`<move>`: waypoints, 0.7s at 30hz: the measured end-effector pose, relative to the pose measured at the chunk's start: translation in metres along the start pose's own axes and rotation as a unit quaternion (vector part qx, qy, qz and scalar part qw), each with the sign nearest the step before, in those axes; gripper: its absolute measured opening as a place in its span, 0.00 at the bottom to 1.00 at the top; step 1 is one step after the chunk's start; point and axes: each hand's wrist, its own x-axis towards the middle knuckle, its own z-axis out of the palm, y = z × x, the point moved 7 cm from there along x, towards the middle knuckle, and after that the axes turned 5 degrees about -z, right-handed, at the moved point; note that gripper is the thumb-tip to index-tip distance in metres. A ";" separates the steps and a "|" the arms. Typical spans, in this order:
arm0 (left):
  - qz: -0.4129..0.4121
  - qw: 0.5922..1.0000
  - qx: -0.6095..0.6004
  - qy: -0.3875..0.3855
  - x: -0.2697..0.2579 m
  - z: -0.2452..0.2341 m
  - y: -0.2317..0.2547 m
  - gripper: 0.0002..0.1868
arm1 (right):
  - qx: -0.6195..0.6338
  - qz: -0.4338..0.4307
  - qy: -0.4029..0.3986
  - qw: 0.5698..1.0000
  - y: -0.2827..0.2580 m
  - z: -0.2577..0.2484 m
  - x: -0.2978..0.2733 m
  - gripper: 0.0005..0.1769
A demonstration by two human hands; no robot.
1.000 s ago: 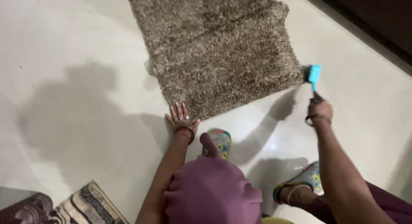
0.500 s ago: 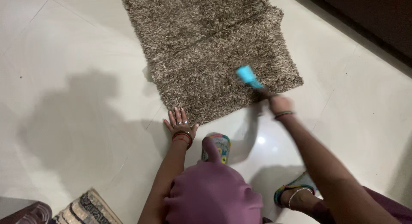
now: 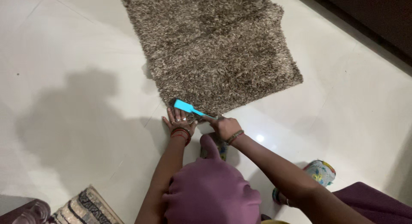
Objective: The person brushes a small brown rug on the floor using a blue handheld brush, occasionally lifting and shaking the rug to remove debris.
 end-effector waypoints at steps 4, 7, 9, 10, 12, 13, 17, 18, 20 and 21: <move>-0.007 1.000 0.002 -0.022 0.000 -0.001 -0.001 0.58 | -0.049 0.116 -0.070 0.990 0.134 -0.030 0.009 0.18; -0.004 1.000 0.007 -0.018 0.001 0.001 0.000 0.57 | -0.071 0.304 -0.027 0.950 0.278 -0.104 -0.054 0.17; -0.004 1.000 0.012 -0.011 0.004 0.002 -0.002 0.57 | -0.016 0.387 0.072 0.919 0.322 -0.140 -0.097 0.20; -0.004 1.000 0.014 -0.011 0.005 0.002 -0.001 0.57 | 0.005 0.378 0.118 0.918 0.319 -0.142 -0.102 0.21; -0.004 1.000 0.014 -0.013 0.006 0.002 -0.001 0.57 | 0.047 0.356 0.211 0.909 0.309 -0.147 -0.108 0.24; -0.004 1.000 0.013 -0.015 0.006 0.002 -0.001 0.57 | 0.086 0.420 0.114 0.896 0.299 -0.117 -0.100 0.24; -0.004 0.999 0.030 -0.013 0.007 0.003 0.000 0.56 | 0.051 0.091 0.123 0.987 0.087 0.003 -0.048 0.14; -0.005 0.999 0.031 -0.017 0.005 0.004 0.000 0.56 | 0.038 0.042 0.058 0.997 0.042 0.029 -0.054 0.15; -0.009 0.999 0.031 -0.022 0.005 0.003 -0.001 0.57 | 0.025 0.056 0.026 0.998 0.058 0.027 -0.059 0.16; -0.008 0.999 0.031 -0.019 0.007 0.000 0.000 0.57 | 0.018 0.062 0.011 0.998 0.076 0.022 -0.062 0.16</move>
